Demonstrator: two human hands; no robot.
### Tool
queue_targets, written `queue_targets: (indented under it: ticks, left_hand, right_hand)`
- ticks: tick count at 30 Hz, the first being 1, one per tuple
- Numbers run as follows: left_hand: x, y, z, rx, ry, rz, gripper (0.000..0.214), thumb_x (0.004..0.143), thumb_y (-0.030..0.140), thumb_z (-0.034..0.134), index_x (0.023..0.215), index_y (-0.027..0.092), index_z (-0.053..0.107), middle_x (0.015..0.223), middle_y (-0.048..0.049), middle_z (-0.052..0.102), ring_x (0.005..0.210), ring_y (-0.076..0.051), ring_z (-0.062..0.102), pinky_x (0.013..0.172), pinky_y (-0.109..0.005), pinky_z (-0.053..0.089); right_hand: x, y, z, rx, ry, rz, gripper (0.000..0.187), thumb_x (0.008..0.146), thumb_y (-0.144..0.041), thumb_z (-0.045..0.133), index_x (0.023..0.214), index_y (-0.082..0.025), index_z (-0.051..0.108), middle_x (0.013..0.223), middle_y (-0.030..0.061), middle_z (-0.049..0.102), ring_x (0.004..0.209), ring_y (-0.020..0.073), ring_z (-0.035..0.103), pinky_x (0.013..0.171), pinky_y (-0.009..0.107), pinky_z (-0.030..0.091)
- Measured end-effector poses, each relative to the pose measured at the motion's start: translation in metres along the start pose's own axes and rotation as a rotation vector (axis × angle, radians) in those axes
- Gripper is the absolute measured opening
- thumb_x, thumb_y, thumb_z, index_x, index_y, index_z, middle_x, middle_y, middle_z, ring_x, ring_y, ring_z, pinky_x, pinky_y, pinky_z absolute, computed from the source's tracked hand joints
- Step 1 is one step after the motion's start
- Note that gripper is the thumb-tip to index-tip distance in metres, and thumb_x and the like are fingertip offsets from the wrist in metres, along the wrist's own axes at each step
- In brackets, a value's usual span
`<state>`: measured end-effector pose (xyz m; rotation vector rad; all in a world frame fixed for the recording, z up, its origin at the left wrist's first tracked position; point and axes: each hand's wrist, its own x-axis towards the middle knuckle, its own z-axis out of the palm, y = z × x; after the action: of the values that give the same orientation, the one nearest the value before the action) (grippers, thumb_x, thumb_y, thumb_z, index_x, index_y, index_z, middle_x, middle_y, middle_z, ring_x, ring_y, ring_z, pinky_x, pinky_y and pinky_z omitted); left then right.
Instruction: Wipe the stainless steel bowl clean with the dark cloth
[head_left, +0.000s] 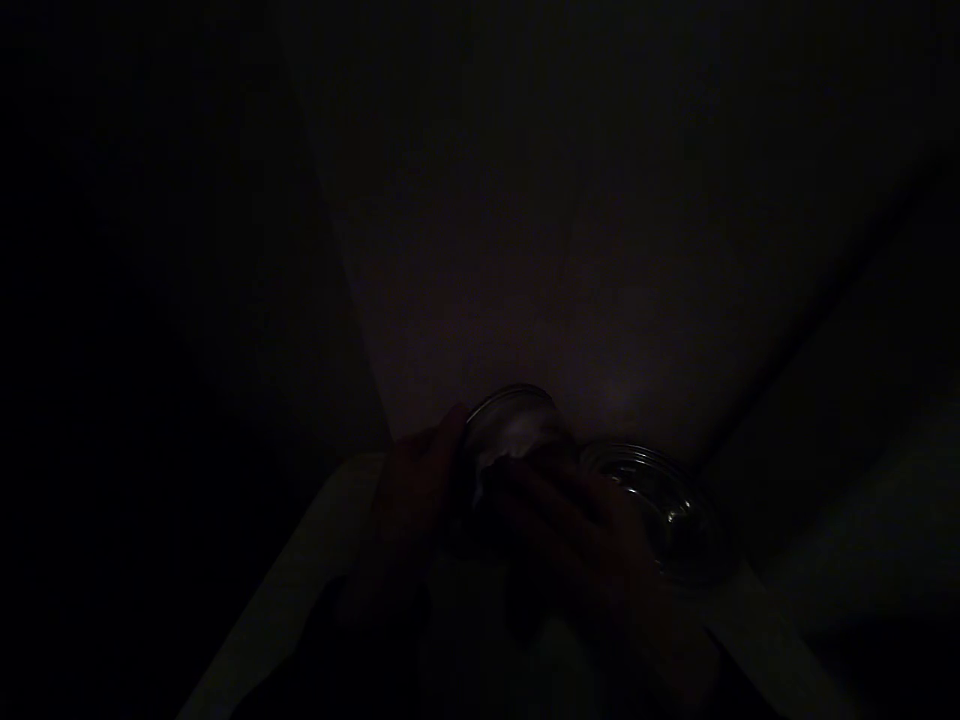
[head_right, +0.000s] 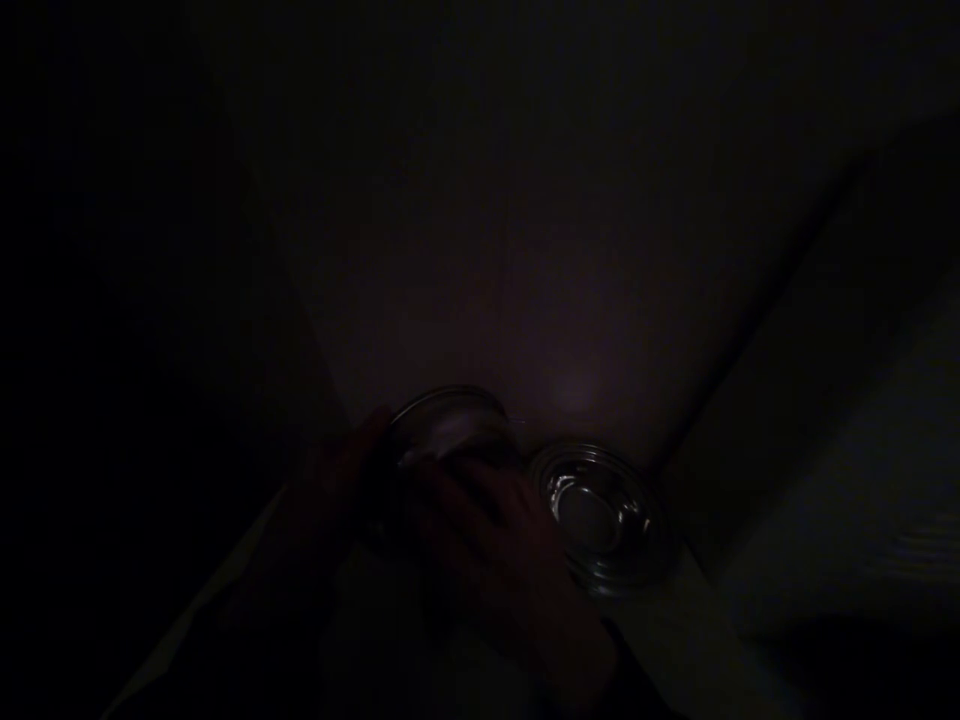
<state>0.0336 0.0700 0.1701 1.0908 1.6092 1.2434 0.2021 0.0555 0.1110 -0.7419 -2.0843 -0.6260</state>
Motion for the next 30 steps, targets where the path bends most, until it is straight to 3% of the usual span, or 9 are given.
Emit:
queue_targets:
  ticks: [3, 9, 15, 20, 26, 30]
  left_hand:
    - [0.001, 0.000, 0.001, 0.014, -0.012, -0.026, 0.044, 0.077, 0.056, 0.058, 0.073, 0.015, 0.073, 0.066, -0.0056, 0.071, 0.063, -0.021, 0.066, 0.054, -0.027, 0.046]
    - [0.008, -0.013, -0.003, -0.029, -0.021, -0.031, 0.047, 0.074, 0.060, 0.060, 0.082, 0.016, 0.075, 0.078, -0.0071, 0.075, 0.076, -0.024, 0.070, 0.061, -0.028, 0.050]
    - [0.007, -0.011, -0.002, 0.002, -0.015, -0.049, 0.046, 0.074, 0.059, 0.062, 0.078, 0.015, 0.074, 0.074, -0.0072, 0.075, 0.071, -0.022, 0.069, 0.060, -0.027, 0.049]
    - [0.010, -0.011, -0.006, 0.026, -0.046, -0.018, 0.047, 0.073, 0.060, 0.061, 0.079, 0.016, 0.074, 0.074, -0.0067, 0.074, 0.072, -0.022, 0.069, 0.060, -0.028, 0.049]
    - [0.016, -0.021, -0.008, 0.006, -0.010, -0.029, 0.048, 0.071, 0.062, 0.062, 0.082, 0.017, 0.075, 0.081, -0.0079, 0.075, 0.078, -0.024, 0.069, 0.063, -0.029, 0.050]
    - [0.016, -0.023, -0.008, -0.049, -0.033, 0.007, 0.035, 0.072, 0.050, 0.063, 0.079, 0.018, 0.074, 0.073, -0.0056, 0.074, 0.071, -0.021, 0.068, 0.056, -0.026, 0.048]
  right_hand:
    - [0.001, 0.003, -0.002, -0.044, 0.011, 0.083, 0.034, 0.092, -0.015, 0.049, 0.124, -0.014, 0.060, 0.127, 0.0100, 0.064, 0.114, 0.0279, 0.053, 0.086, 0.042, 0.050]
    - [0.001, -0.006, -0.003, 0.041, -0.017, -0.035, 0.033, 0.092, -0.016, 0.050, 0.122, -0.022, 0.062, 0.125, 0.0014, 0.066, 0.112, 0.0247, 0.054, 0.085, 0.041, 0.050]
    - [0.002, 0.010, -0.005, -0.055, -0.043, 0.161, 0.037, 0.091, -0.015, 0.047, 0.126, -0.009, 0.057, 0.130, 0.0118, 0.062, 0.111, 0.0300, 0.052, 0.085, 0.046, 0.052]
    - [0.002, -0.004, 0.000, 0.021, -0.004, 0.018, 0.032, 0.091, -0.017, 0.051, 0.121, -0.015, 0.061, 0.128, 0.0058, 0.064, 0.112, 0.0290, 0.052, 0.085, 0.044, 0.052]
    - [0.000, 0.013, 0.001, 0.019, -0.047, 0.195, 0.044, 0.090, -0.014, 0.047, 0.134, -0.014, 0.053, 0.132, 0.0116, 0.061, 0.113, 0.0279, 0.051, 0.086, 0.046, 0.053]
    - [0.002, -0.005, 0.003, 0.077, -0.036, 0.070, 0.038, 0.087, -0.014, 0.054, 0.125, -0.015, 0.060, 0.133, 0.0075, 0.060, 0.120, 0.0291, 0.046, 0.092, 0.045, 0.050]
